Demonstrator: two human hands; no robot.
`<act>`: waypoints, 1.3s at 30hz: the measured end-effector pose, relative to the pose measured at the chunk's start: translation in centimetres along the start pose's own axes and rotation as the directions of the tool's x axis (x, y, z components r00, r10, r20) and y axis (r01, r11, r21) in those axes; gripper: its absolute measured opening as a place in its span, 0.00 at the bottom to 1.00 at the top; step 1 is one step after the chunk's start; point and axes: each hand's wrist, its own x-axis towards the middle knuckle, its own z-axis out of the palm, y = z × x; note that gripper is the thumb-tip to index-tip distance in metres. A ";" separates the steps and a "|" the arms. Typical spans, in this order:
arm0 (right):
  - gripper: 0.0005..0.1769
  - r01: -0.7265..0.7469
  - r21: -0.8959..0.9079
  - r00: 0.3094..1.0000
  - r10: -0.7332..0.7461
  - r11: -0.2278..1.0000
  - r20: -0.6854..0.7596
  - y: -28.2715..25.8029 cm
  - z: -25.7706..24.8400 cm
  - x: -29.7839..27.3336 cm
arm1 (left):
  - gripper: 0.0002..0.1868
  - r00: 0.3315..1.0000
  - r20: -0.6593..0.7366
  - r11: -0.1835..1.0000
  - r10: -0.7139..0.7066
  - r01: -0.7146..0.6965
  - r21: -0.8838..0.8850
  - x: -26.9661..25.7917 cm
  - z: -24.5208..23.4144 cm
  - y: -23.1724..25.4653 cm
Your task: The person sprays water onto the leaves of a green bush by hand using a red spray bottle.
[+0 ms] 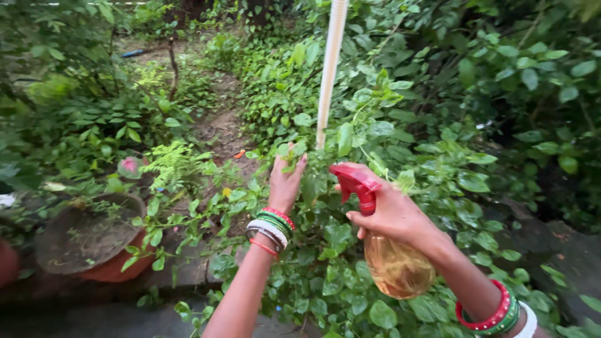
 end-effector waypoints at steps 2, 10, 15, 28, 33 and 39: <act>0.47 0.014 0.045 0.999 -0.016 0.999 0.041 -0.1 0.6 1.0 | 0.24 0.999 -0.002 0.987 -0.039 0.038 -0.154 0.4 -1.0 -1.5; 0.49 -0.024 -0.062 0.998 0.020 0.998 -0.064 -1.6 -0.3 2.6 | 0.24 0.959 0.035 0.951 -0.283 0.285 -0.119 0.6 -4.3 -3.3; 0.51 -0.154 -0.011 0.980 0.151 0.988 -0.133 -1.8 -2.5 2.8 | 0.29 0.890 0.040 0.877 -0.454 0.454 -0.158 0.1 -5.0 -1.6; 0.52 -0.179 -0.151 0.983 0.173 0.972 -0.053 -3.9 2.4 3.4 | 0.28 0.848 0.188 0.758 -0.496 0.529 -0.382 -0.5 -7.2 -1.3; 0.51 -0.280 -0.089 0.952 0.265 0.956 -0.153 -5.3 5.9 2.6 | 0.27 0.820 0.283 0.720 -0.498 0.573 -0.392 0.3 -9.2 -2.0; 0.51 -0.293 0.247 0.894 0.356 0.924 -0.272 -4.8 11.8 4.1 | 0.26 0.787 0.371 0.652 -0.493 0.616 -0.442 1.1 -10.3 -4.2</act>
